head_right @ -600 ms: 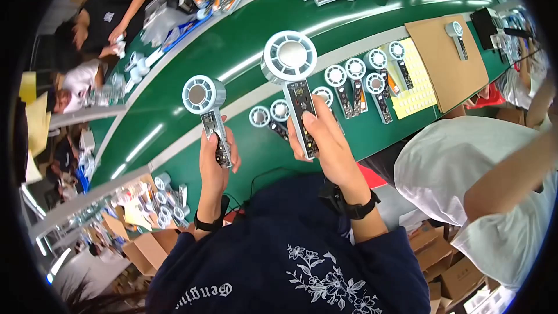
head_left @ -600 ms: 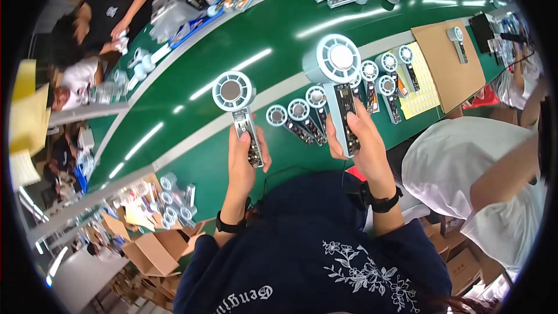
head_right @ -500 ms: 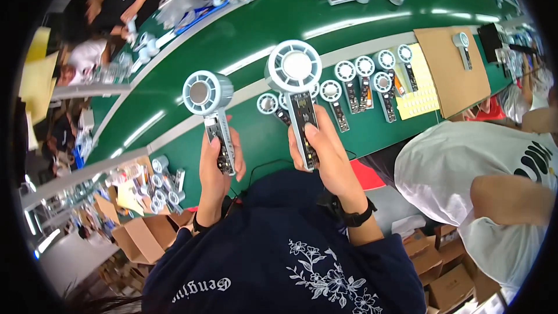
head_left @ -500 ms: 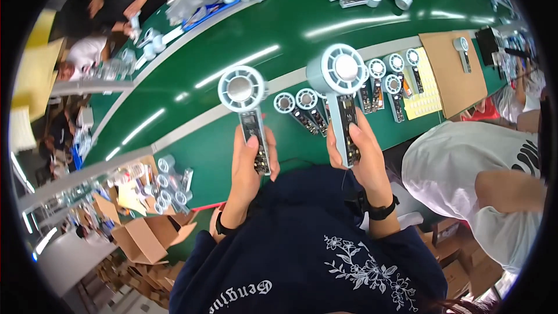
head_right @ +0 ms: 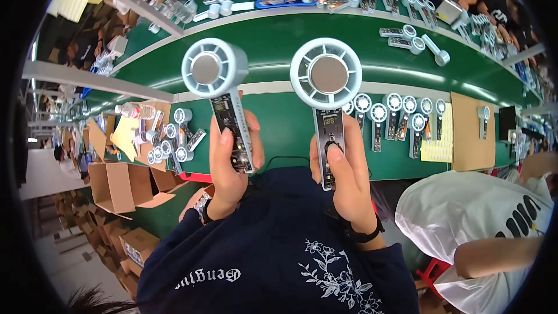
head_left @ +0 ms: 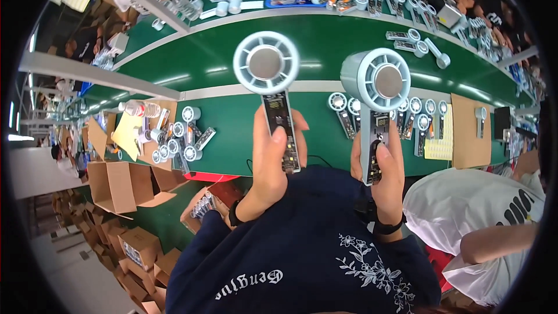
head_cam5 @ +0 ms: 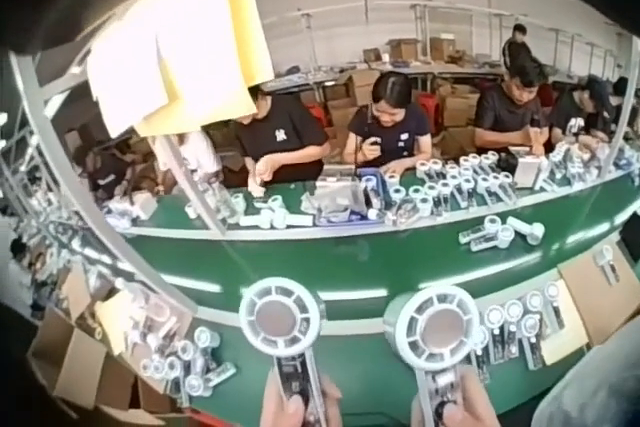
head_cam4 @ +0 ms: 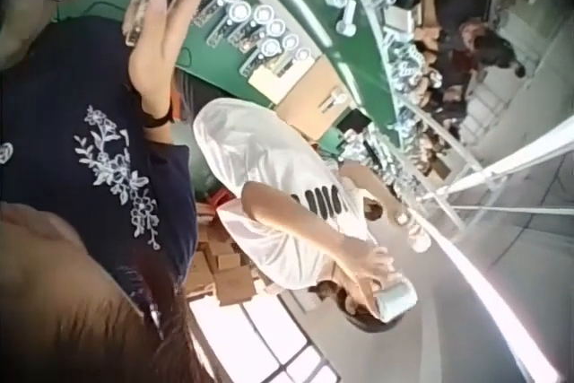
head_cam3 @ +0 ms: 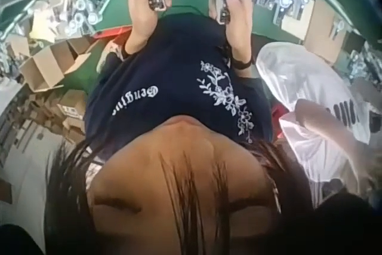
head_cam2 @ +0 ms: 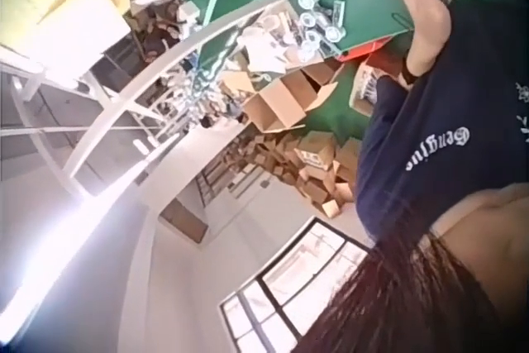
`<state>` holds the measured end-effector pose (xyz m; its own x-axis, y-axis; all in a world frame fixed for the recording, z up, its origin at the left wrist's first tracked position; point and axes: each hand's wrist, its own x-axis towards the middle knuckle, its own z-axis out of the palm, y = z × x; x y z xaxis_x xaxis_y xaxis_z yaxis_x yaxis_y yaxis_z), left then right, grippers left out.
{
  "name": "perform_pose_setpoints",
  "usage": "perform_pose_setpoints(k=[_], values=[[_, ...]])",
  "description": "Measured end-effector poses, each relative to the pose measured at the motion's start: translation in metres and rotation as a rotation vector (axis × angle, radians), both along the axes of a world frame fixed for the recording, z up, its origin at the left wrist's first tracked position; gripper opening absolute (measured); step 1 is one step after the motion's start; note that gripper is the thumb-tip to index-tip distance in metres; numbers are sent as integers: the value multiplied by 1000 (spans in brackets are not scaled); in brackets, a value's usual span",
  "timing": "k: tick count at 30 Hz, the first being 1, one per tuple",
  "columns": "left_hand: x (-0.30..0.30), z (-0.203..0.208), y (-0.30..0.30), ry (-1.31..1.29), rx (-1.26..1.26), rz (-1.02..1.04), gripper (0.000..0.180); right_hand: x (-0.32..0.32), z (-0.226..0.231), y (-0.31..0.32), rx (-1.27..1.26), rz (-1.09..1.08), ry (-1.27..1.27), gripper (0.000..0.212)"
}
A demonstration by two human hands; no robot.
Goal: The person picks up two handheld fans, presses their buttons to test them, and sets them down. They then pick up and test several other fans on the table before returning to the original two fans to test them again.
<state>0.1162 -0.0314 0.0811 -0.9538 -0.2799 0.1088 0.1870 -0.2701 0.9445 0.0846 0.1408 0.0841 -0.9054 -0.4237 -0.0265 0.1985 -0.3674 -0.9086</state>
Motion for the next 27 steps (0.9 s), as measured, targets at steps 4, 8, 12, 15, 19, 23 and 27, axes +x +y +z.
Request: perform_pose_setpoints(k=[4,8,12,15,19,23,27], values=[[8,2,-13,2,-26,-11,53,2,-1,-18,63,46,56,38],[14,-3,-26,23,65,-59,46,7,1,-22,104,78,57,37],[20,-1,-33,69,160,-81,43,13,1,-29,101,57,46,36],[21,-1,-30,76,183,-84,43,15,-1,-30,96,44,33,35],[22,-4,-24,51,153,-98,43,15,-5,-32,87,55,8,35],[25,-8,-21,29,137,-122,43,17,-6,-36,108,69,-3,36],[24,-12,-14,7,126,-105,47,19,-6,-35,141,62,6,38]])
